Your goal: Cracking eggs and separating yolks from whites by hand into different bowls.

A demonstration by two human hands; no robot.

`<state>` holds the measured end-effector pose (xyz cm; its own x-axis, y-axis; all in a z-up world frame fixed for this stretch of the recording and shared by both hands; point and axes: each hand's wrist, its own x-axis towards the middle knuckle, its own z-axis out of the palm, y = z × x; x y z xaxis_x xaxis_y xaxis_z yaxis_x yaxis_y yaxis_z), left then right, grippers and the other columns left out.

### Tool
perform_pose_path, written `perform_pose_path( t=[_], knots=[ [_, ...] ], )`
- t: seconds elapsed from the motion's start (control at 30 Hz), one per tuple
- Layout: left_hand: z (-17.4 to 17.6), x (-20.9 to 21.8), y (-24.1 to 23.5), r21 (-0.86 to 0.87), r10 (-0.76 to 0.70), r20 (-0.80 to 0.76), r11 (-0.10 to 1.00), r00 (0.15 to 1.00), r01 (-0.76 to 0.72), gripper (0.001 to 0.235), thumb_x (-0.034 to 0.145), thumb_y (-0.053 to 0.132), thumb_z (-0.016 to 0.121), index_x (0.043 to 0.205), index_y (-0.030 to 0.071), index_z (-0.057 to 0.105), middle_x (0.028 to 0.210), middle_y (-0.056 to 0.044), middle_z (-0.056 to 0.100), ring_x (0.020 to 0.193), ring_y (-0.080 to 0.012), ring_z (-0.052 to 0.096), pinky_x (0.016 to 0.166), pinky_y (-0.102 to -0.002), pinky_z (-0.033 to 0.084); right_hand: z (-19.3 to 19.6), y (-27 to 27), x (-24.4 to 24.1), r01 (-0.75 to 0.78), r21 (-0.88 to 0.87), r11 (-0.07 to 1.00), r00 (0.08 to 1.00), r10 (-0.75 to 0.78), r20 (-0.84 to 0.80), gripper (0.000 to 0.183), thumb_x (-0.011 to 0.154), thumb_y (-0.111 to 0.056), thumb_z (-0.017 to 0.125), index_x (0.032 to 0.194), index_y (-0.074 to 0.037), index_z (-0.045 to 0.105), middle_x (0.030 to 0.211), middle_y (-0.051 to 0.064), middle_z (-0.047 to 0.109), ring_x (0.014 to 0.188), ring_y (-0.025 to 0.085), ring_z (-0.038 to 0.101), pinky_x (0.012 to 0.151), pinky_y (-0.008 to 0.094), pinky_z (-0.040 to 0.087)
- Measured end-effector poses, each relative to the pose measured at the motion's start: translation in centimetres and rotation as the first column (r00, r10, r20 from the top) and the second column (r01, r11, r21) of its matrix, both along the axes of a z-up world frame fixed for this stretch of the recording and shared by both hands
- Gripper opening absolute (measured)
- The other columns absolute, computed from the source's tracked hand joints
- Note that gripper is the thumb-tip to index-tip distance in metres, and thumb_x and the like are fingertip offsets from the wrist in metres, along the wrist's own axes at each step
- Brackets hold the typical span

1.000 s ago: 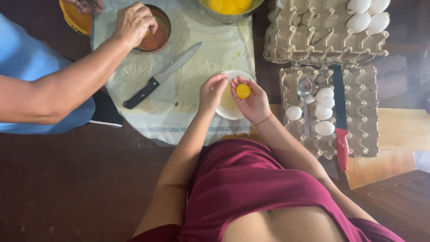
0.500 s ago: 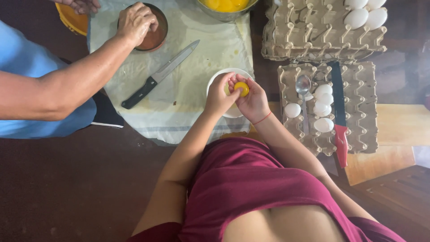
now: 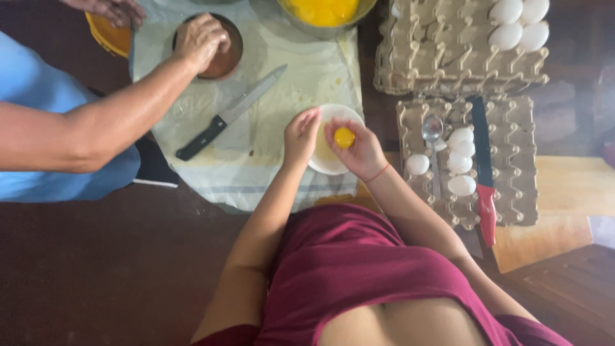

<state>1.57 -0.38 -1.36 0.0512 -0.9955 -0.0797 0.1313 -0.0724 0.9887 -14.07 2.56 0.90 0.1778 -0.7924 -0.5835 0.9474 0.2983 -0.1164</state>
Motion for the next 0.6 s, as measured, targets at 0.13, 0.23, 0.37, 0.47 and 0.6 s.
perform_pose_path(
  t=[0.13, 0.23, 0.37, 0.47, 0.6],
  knots=[
    [1.1, 0.9, 0.7, 0.054, 0.04, -0.051, 0.998, 0.998, -0.037, 0.03, 0.095, 0.022, 0.076, 0.118, 0.002, 0.072, 0.115, -0.02, 0.072, 0.114, -0.0288, 0.068, 0.101, -0.04, 0.055, -0.2, -0.2, -0.8, -0.457, -0.001, 0.889, 0.854, 0.439, -0.28, 0.031, 0.103, -0.02, 0.054, 0.116, 0.004, 0.067, 0.111, 0.014, 0.069, 0.104, 0.026, 0.072, 0.095, 0.04, 0.061],
    [-0.6, 1.1, 0.7, 0.097, 0.029, -0.051, 0.995, 0.998, -0.024, 0.027, 0.095, 0.023, 0.077, 0.117, 0.008, 0.075, 0.11, -0.015, 0.075, 0.106, -0.0234, 0.071, 0.096, -0.037, 0.057, 0.0, -1.7, -1.5, -0.573, 0.058, 0.818, 0.748, 0.55, -0.371, 0.031, 0.104, -0.02, 0.053, 0.116, 0.004, 0.067, 0.113, 0.018, 0.069, 0.104, 0.03, 0.073, 0.092, 0.041, 0.063],
    [-3.0, 0.8, 0.6, 0.165, 0.081, -0.155, 0.985, 0.985, -0.055, 0.019, 0.097, 0.016, 0.072, 0.113, 0.006, 0.075, 0.102, -0.011, 0.076, 0.099, -0.0163, 0.07, 0.091, -0.03, 0.057, 0.6, -3.5, -1.6, -0.684, 0.095, 0.723, 0.634, 0.654, -0.414, 0.026, 0.101, -0.017, 0.057, 0.109, 0.006, 0.068, 0.103, 0.019, 0.069, 0.096, 0.031, 0.075, 0.083, 0.039, 0.067],
    [-1.1, 0.3, 0.5, 0.283, 0.107, -0.292, 0.959, 0.95, -0.021, 0.022, 0.101, 0.021, 0.063, 0.115, 0.009, 0.074, 0.101, -0.005, 0.076, 0.095, -0.011, 0.07, 0.087, -0.023, 0.056, 2.7, -5.1, -1.6, -0.685, 0.107, 0.721, 0.613, 0.65, -0.45, 0.027, 0.101, -0.017, 0.058, 0.111, 0.007, 0.067, 0.103, 0.02, 0.07, 0.095, 0.031, 0.075, 0.082, 0.04, 0.067],
    [-0.4, -0.7, 0.5, 0.401, 0.081, -0.607, 0.89, 0.79, 0.217, 0.04, 0.108, 0.044, 0.049, 0.123, 0.012, 0.067, 0.108, -0.004, 0.07, 0.099, -0.0184, 0.067, 0.096, -0.036, 0.054, 4.9, -5.9, -1.3, -0.648, 0.006, 0.761, 0.644, 0.553, -0.529, 0.034, 0.104, -0.022, 0.048, 0.114, 0.004, 0.067, 0.107, 0.019, 0.071, 0.097, 0.026, 0.076, 0.082, 0.034, 0.067]
  ],
)
